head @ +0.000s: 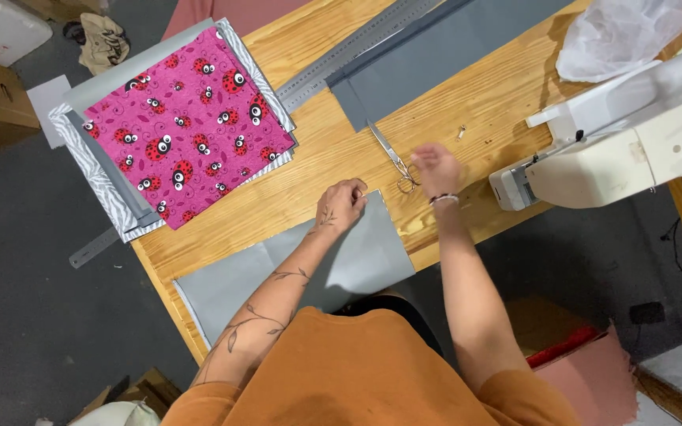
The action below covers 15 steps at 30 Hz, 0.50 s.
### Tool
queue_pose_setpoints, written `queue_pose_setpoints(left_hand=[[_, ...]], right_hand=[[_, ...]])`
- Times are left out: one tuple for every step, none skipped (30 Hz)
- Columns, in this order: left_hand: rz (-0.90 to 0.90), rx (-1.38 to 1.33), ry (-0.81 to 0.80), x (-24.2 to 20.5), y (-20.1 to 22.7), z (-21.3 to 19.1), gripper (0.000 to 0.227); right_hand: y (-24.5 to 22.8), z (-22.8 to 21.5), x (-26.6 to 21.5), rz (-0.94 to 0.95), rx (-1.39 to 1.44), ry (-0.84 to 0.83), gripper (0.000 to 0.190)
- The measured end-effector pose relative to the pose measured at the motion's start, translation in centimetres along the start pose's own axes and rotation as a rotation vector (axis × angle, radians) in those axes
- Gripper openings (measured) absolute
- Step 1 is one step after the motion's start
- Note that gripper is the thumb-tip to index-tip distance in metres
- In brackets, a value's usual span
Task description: The person aligns a grey fabric piece on a wooden table and secures it with straight pins. They fold the fabric edges, smooth the surface, and place pins along the seams to hold the layers together.
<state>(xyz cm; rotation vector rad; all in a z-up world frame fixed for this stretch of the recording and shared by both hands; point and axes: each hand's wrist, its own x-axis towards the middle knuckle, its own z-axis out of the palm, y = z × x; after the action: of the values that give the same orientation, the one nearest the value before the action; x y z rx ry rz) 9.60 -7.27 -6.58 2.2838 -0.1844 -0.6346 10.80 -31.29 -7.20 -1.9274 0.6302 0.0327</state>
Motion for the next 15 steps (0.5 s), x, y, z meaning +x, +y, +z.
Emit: queue_pose_setpoints(left_hand=[[-0.002,-0.003,0.002,-1.0,0.7,-0.7,0.026],[0.102,0.085,0.052,-1.9,1.4,-1.5,0.035],[0.205,0.173,0.103,-2.8,2.1,-2.2,0.043],[0.200,0.172,0.110,-3.3,1.1,-1.4,0.043],[0.366,0.252,0.198,-3.8,0.2,-0.6,0.033],[0.533,0.332,0.287,-4.2,-0.7,0.2,0.022],[0.529,0.331,0.294,-5.1,-1.9,1.7,0.022],[0.589,0.356,0.291,-6.0,-3.1,3.2,0.025],[0.649,0.381,0.288,-7.0,-4.4,4.7,0.029],[0.647,0.384,0.292,-8.9,-3.3,3.7,0.029],[0.640,0.413,0.251,-10.7,-2.2,2.8,0.042],[0.639,0.440,0.206,-12.5,-1.0,1.9,0.056],[0.644,0.441,0.206,-12.8,-1.6,2.4,0.056],[0.641,0.475,0.214,-13.1,-2.3,2.8,0.062],[0.638,0.509,0.223,-13.4,-2.9,3.2,0.069]], right_hand=[[0.9,0.9,0.1,-0.001,-0.002,-0.003,0.026],[1.8,1.8,0.2,-0.080,-0.144,0.006,0.022],[2.7,2.8,0.3,-0.159,-0.285,0.015,0.018],[2.6,3.2,0.3,-0.164,-0.286,0.009,0.018],[2.5,3.5,0.2,-0.204,-0.352,0.034,0.021],[2.4,3.9,0.2,-0.245,-0.417,0.061,0.024],[2.1,4.1,0.2,-0.251,-0.418,0.057,0.024],[1.7,4.4,0.0,-0.285,-0.368,0.043,0.022],[1.3,4.7,-0.1,-0.317,-0.319,0.030,0.021],[1.0,4.8,-0.2,-0.322,-0.317,0.028,0.021],[0.6,4.8,-0.4,-0.320,-0.354,0.022,0.020],[0.4,4.6,-0.5,-0.315,-0.392,0.023,0.018],[0.9,4.8,-0.2,-0.316,-0.391,0.028,0.018],[1.3,5.0,0.0,-0.319,-0.401,0.029,0.018],[1.8,5.2,0.2,-0.321,-0.411,0.030,0.017]])
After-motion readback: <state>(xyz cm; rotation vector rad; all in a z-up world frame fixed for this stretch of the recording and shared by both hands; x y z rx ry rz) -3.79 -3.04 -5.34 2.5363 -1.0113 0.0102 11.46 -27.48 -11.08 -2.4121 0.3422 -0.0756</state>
